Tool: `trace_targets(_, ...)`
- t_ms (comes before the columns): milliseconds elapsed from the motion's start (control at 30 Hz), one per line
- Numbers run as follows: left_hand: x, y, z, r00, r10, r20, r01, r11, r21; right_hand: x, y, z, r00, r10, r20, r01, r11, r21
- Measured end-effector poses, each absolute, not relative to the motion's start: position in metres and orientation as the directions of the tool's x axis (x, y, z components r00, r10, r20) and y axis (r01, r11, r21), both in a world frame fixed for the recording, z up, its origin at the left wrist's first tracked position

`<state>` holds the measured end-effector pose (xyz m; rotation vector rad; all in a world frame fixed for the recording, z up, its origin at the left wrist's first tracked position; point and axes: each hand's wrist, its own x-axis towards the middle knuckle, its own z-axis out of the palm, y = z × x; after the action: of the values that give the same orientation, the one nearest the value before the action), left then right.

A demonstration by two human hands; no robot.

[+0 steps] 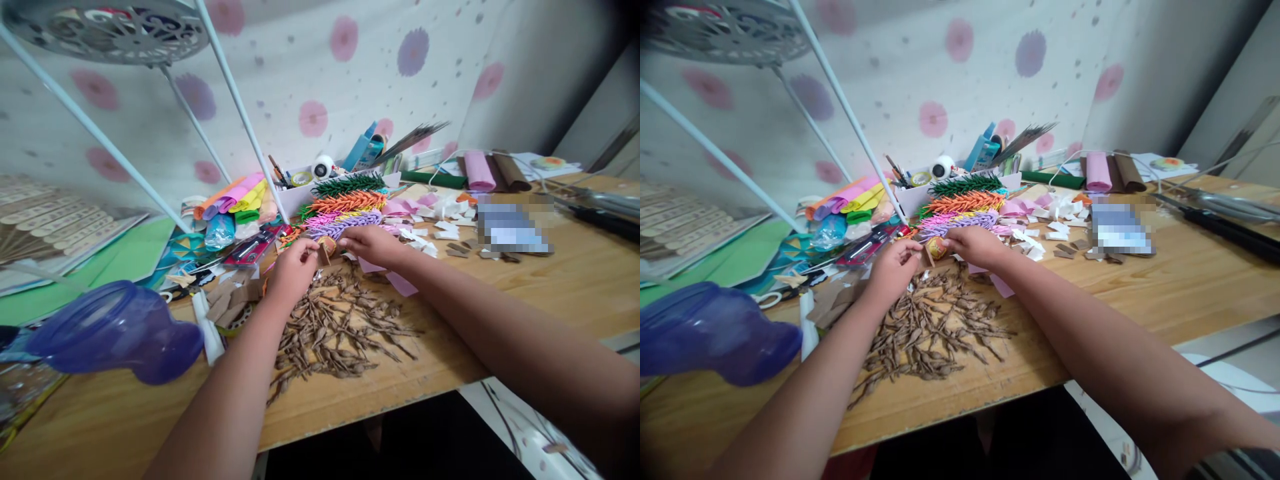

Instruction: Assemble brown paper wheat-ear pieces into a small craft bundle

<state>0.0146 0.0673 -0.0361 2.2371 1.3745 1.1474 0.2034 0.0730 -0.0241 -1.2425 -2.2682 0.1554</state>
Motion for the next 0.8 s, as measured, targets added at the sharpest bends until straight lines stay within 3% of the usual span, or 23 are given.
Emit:
trace_targets(133, 0.0161, 0.0644, -0.033, 0.227, 0.831, 0.507, 0.638, -0.52, 0.567, 0.2006, 0.0724, -0.0243, -0.485, 0.703, 0.52, 0.66, 0.684, -0.31)
trace_targets(233, 0.0161, 0.064, -0.0321, 0.227, 0.835, 0.501, 0.639, -0.516, 0.571, 0.1988, 0.0714, -0.0265, -0.524, 0.681, 0.511, 0.618, 0.717, -0.322)
trace_targets(600, 0.019, 0.0613, -0.0298, 0.21, 0.853, 0.478, 0.632, -0.491, 0.599, 0.1945, 0.0678, -0.0286, -0.338, 0.828, 0.447, 0.783, 0.511, -0.354)
trace_targets(800, 0.016, 0.0628, -0.0298, 0.173, 0.885, 0.433, 0.664, -0.429, 0.612, 0.1947, 0.0713, -0.0275, -0.46, 0.678, 0.574, 0.7, 0.674, -0.235)
